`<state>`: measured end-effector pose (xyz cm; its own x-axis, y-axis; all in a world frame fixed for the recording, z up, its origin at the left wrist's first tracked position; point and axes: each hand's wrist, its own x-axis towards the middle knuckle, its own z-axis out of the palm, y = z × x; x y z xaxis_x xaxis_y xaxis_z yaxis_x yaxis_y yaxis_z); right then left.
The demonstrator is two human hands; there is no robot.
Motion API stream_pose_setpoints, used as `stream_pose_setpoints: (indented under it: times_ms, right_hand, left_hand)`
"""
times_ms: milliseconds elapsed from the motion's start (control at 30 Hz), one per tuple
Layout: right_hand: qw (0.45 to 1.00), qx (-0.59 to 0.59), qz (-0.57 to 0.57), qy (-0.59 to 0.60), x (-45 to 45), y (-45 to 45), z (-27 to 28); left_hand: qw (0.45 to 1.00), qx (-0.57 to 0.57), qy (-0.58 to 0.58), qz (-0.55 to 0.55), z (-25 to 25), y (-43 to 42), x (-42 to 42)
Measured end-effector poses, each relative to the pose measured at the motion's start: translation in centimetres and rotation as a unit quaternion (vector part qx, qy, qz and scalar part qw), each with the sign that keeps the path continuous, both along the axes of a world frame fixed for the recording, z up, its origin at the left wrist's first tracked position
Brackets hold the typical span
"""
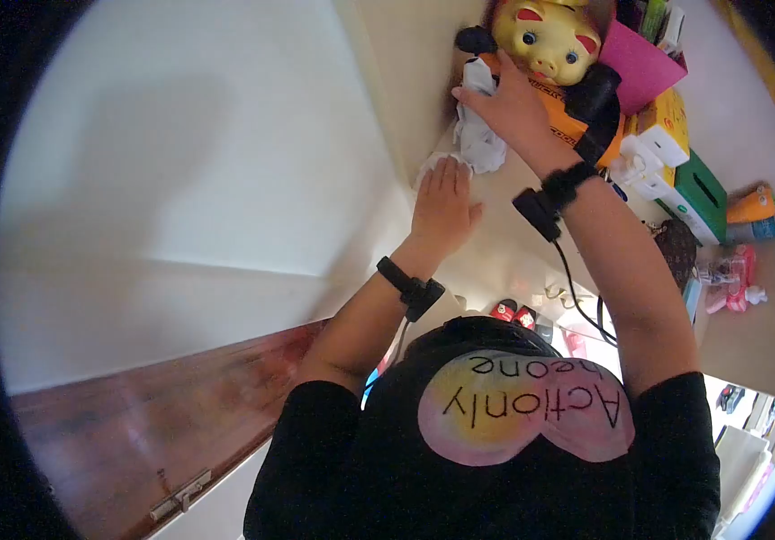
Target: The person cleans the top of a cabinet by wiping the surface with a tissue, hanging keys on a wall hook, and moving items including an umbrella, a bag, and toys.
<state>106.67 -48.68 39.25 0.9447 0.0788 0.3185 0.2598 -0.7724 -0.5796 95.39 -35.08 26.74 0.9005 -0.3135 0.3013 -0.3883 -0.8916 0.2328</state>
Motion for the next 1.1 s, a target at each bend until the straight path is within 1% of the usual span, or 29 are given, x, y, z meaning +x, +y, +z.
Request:
stream_pose_setpoints:
  times_ms: [33,100,133,200,267,333,367,400,433,467,500,533,600,633,667,700,733,800,867,933,967,1000,1033,1100]
  right_hand:
    - [1.0,0.002,0.007,-0.003,0.8,0.0,-0.2]
    - [0.997,-0.064,0.032,0.025,1.8,-0.4,-0.9]
    - [0.997,-0.064,0.036,0.026,0.7,-0.6,-0.3]
    - [0.995,-0.081,-0.014,0.057,-3.0,-2.2,0.4]
    - [0.994,0.045,0.086,-0.045,-5.6,-6.1,-2.1]
    - [0.981,0.118,0.102,-0.114,-9.2,-10.0,-2.4]
    - [0.986,0.114,0.088,-0.086,-11.5,-12.1,-1.2]
    - [0.977,0.103,0.086,-0.164,-14.0,-13.6,0.1]
    - [0.98,0.12,0.08,-0.136,-16.3,-15.5,1.1]
    - [0.983,0.115,0.064,-0.126,-18.4,-17.1,1.9]
    - [0.984,0.115,0.063,-0.124,-19.7,-18.6,1.7]
    - [0.984,0.123,0.039,-0.119,-20.8,-20.0,1.4]
    - [0.984,0.133,0.009,-0.115,-23.1,-21.4,0.7]
    - [0.984,0.149,-0.013,-0.1,-24.0,-22.0,0.3]
    - [0.982,0.164,-0.029,-0.085,-24.9,-22.5,0.1]
    - [0.983,0.16,-0.01,-0.089,-25.7,-23.1,-0.2]
    - [0.982,0.165,-0.018,-0.089,-26.8,-23.7,-0.4]
    - [0.981,0.171,-0.03,-0.087,-28.8,-24.7,-0.7]
    - [0.983,0.158,-0.044,-0.083,-30.7,-26.5,-1.1]
    - [0.982,0.151,-0.088,-0.068,-32.7,-27.8,-1.4]
    - [0.982,0.146,-0.107,-0.052,-33.7,-28.5,-1.5]
    - [0.974,0.172,-0.141,-0.038,-34.7,-28.9,-1.9]
    - [0.974,0.174,-0.142,-0.038,-35.6,-29.4,-2.3]
    - [0.963,0.169,-0.204,-0.044,-37.2,-30.0,-3.0]
  left_hand:
    - [1.0,0.002,-0.003,0.007,0.4,0.1,-0.3]
    - [1.0,0.007,-0.007,-0.015,1.1,0.3,-1.0]
    - [1.0,0.007,-0.006,-0.011,0.9,0.5,-1.2]
    - [1.0,0.002,-0.017,-0.02,0.3,0.5,-1.7]
    - [0.999,-0.004,-0.032,0.004,-0.1,0.2,-2.1]
    - [0.999,-0.005,-0.047,0.021,-0.1,-0.3,-2.4]
    - [0.998,0.005,-0.036,0.043,-0.2,-0.8,-2.5]
    - [0.998,0.017,-0.026,0.063,-0.1,-1.2,-2.3]
    - [0.998,0.019,-0.025,0.063,-0.1,-1.4,-1.8]
    - [0.995,0.039,-0.024,0.087,-0.2,-1.7,-1.0]
    - [0.992,0.057,-0.024,0.111,-0.4,-2.1,0.1]
    - [0.992,0.059,-0.023,0.109,-0.4,-2.4,1.6]
    - [0.982,-0.081,0.096,0.139,0.4,-3.4,5.1]
    - [0.983,-0.08,0.095,0.135,1.5,-4.0,6.7]
    - [0.978,-0.068,0.134,0.145,3.1,-4.6,7.8]
    - [0.971,-0.057,0.175,0.152,3.7,-5.1,8.7]
    - [0.971,-0.056,0.175,0.15,3.1,-5.3,9.5]
    - [0.982,0.034,0.109,0.149,1.6,-5.3,10.1]
    - [0.985,0.037,0.105,0.128,1.4,-4.4,9.9]
    - [0.988,0.041,0.099,0.107,1.3,-4.3,9.5]
    - [0.984,0.038,0.101,0.141,1.1,-4.6,9.0]
    - [0.978,0.034,0.103,0.176,1.1,-4.9,8.5]
    - [0.979,0.035,0.102,0.175,1.3,-5.3,7.4]
    - [0.957,0.099,0.098,0.252,1.5,-6.3,3.6]
